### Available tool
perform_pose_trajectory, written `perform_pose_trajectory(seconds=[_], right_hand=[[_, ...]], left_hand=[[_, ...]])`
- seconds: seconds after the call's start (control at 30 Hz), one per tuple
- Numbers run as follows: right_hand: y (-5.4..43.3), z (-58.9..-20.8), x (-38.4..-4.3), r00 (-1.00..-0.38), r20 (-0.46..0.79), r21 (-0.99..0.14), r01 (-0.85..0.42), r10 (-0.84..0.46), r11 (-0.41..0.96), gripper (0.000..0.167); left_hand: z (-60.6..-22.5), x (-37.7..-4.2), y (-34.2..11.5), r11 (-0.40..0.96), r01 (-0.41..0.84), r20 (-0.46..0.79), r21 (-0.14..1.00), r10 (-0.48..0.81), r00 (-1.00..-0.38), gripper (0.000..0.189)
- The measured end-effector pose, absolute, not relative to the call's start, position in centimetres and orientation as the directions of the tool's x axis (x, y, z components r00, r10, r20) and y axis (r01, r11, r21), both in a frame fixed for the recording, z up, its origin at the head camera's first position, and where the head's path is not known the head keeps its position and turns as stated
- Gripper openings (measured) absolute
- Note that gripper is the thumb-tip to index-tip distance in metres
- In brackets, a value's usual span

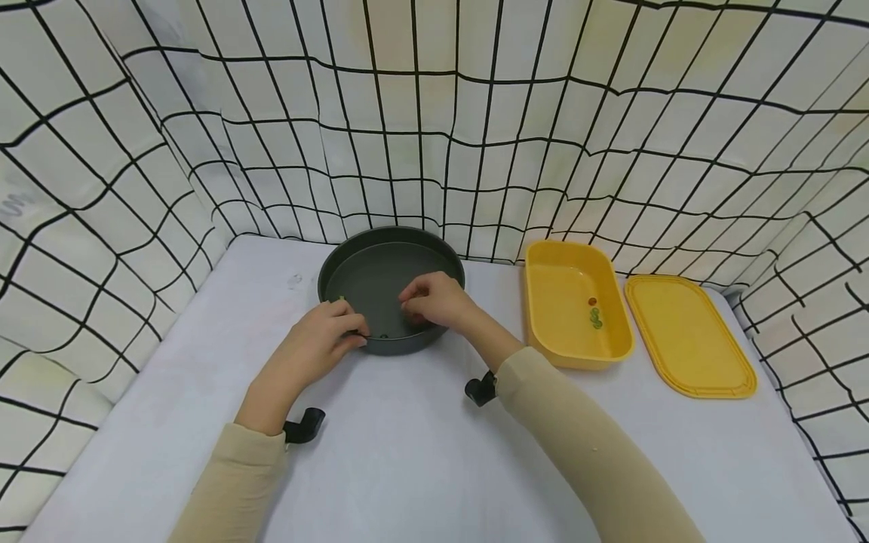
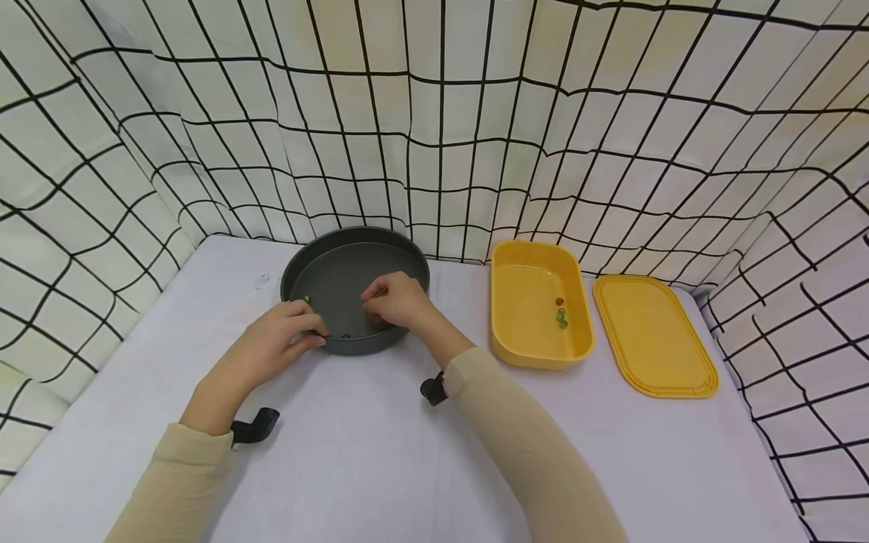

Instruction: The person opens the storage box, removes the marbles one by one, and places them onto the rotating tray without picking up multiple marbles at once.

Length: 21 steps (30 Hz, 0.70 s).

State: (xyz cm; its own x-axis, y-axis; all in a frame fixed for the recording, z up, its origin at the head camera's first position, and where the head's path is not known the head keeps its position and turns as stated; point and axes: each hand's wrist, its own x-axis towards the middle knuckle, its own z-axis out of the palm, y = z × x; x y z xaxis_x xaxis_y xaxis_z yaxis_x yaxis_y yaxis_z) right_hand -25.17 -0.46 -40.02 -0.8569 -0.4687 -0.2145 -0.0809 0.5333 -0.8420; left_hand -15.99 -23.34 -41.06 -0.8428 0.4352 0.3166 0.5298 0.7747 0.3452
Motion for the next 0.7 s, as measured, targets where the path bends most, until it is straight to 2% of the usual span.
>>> perform_pose_trajectory(seconds=[0.13,0.3,0.7], right_hand=[[0.1,-39.9,-25.1,-0.851,-0.221,-0.922,0.023,-0.477,0.386,0.024],[1.3,-39.6,-24.9,-0.847,-0.227,-0.957,0.104,-0.480,0.269,0.029],[6.2,-38.3,-24.5,-0.882,-0.254,-0.962,0.189,-0.397,0.197,0.035]], left_hand=[[-41.1,-16.0,-23.3,0.772,0.536,0.325,0.342,0.438,-0.838,0.012],[-41.2,-16.1,-23.3,0.768,0.546,0.339,0.335,0.442,-0.831,0.013],[-41.2,-16.0,-23.4,0.776,0.529,0.316,0.344,0.434,-0.843,0.011]])
